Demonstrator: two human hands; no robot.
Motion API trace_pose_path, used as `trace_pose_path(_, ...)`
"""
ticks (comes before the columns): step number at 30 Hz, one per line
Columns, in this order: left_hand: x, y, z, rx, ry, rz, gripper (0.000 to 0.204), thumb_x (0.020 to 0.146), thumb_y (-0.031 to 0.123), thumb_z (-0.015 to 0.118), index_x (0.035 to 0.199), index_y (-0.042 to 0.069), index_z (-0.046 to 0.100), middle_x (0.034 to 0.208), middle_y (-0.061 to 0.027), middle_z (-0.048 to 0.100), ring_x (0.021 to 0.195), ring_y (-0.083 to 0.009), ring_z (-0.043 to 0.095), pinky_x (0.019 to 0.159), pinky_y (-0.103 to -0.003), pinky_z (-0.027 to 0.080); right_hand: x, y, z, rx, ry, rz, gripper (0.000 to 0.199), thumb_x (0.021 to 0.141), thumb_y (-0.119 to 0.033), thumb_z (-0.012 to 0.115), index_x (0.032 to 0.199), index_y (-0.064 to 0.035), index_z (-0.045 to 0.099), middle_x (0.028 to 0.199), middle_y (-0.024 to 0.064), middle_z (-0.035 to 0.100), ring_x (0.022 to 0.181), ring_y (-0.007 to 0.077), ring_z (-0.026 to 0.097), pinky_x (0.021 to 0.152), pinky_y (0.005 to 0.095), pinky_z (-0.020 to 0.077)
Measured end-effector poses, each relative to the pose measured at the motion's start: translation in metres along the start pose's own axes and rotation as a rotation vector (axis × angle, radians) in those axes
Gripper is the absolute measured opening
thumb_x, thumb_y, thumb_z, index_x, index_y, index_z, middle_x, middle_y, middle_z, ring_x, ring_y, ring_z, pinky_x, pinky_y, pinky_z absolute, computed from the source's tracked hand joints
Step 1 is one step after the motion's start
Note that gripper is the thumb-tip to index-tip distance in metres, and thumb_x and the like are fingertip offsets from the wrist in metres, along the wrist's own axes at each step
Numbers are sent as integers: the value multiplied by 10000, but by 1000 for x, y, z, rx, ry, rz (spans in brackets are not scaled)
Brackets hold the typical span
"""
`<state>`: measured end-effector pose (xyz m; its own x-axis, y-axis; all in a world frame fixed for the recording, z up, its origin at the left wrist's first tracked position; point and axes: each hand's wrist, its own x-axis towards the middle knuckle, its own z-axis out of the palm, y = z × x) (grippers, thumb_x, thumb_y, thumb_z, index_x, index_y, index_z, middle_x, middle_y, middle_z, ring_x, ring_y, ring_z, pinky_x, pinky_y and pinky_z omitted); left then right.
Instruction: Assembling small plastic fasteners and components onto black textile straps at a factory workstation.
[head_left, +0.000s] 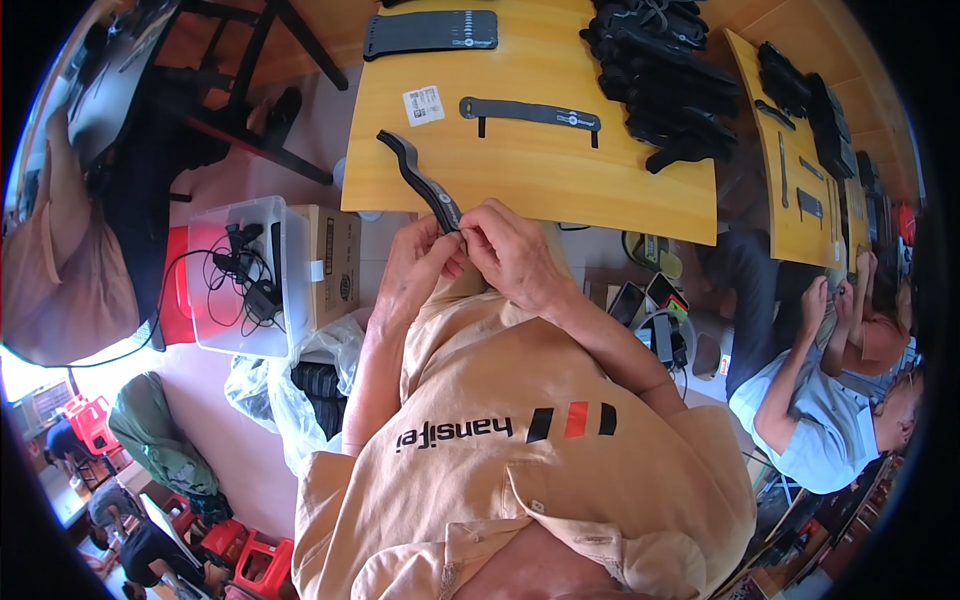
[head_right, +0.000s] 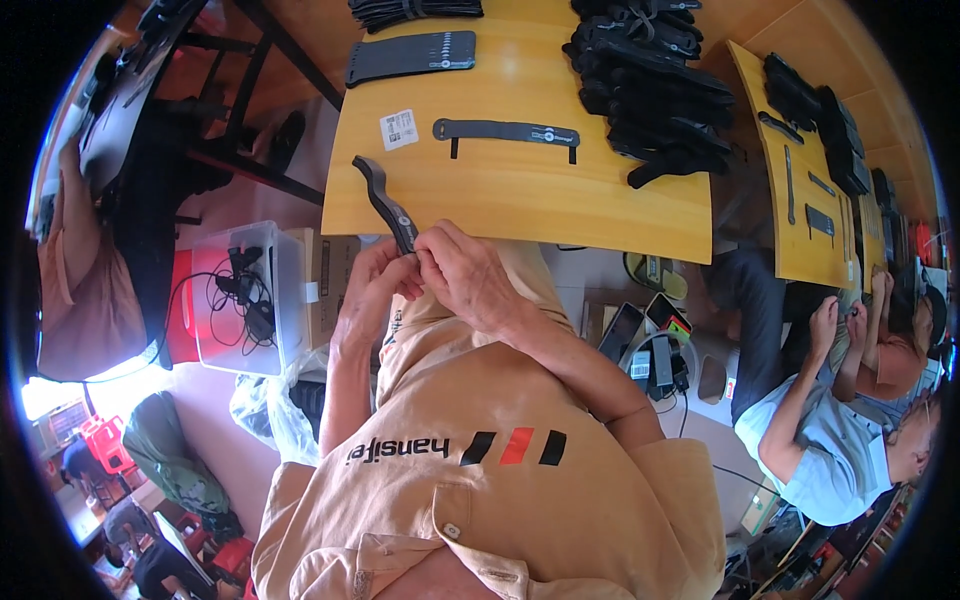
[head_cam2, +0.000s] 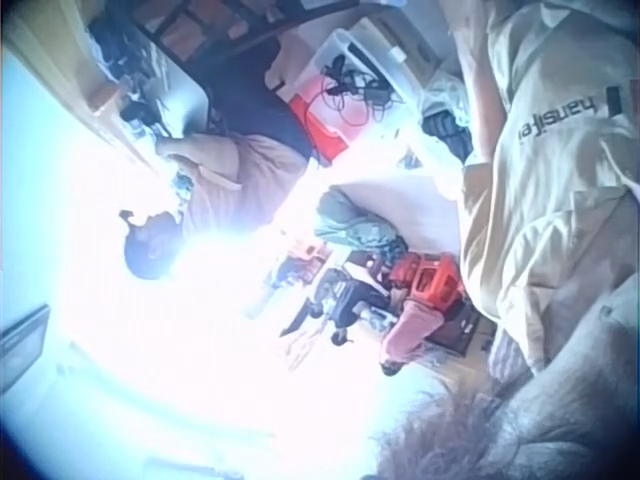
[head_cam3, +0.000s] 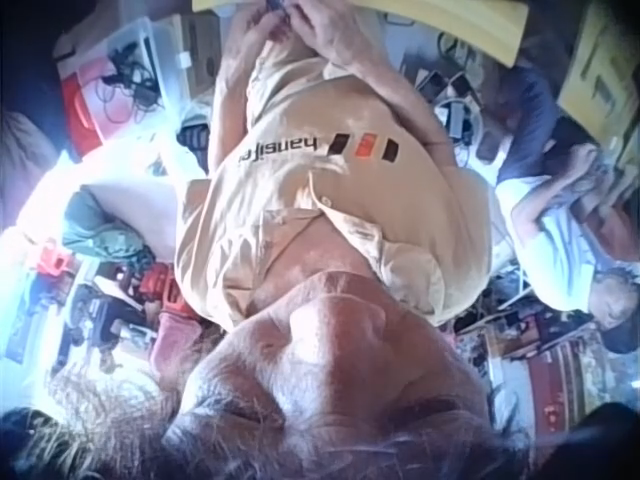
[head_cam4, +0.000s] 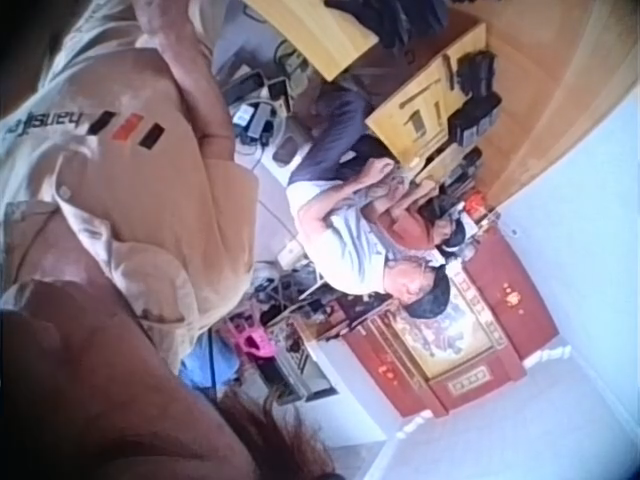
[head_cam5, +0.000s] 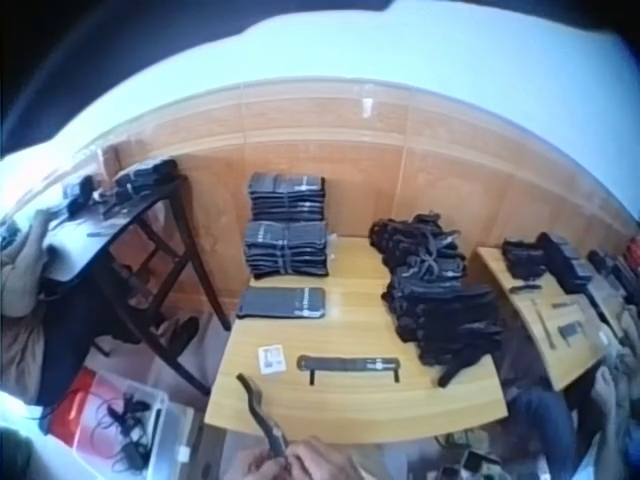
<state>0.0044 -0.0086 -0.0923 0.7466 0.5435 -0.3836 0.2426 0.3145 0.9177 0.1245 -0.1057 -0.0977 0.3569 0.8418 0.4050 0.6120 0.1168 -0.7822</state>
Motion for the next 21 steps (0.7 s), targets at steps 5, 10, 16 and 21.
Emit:
trace_pose_path(5,0,-1,0,-30,-2,13,169,844,135,512,855,-18,582,693,-47,574,615,-102,538,564,-230,435,0,-3,0,-33,6,-27,116,769,19,581,859,-9,514,778,120,510,639,296,560,541,370,457)
trace_pose_path(10,1,-4,5,-23,65,24,178,815,130,486,785,-19,578,644,-44,551,564,-99,517,520,-235,417,-4,-3,5,-210,9,-134,143,717,16,597,785,-28,479,744,103,465,650,265,544,541,348,462)
trace_pose_path(16,9,-20,10,98,195,21,176,816,131,457,771,12,578,611,13,504,528,-55,436,486,-184,336,-9,5,10,-468,-77,-247,132,725,-33,585,775,-34,462,726,84,429,685,206,532,544,289,484)
trace_pose_path(21,17,-28,12,109,260,113,200,771,121,469,667,-31,546,557,-37,479,517,-102,428,485,-262,338,-4,9,5,-504,-86,-297,143,724,-36,590,795,-34,467,731,87,434,696,208,530,542,295,481)
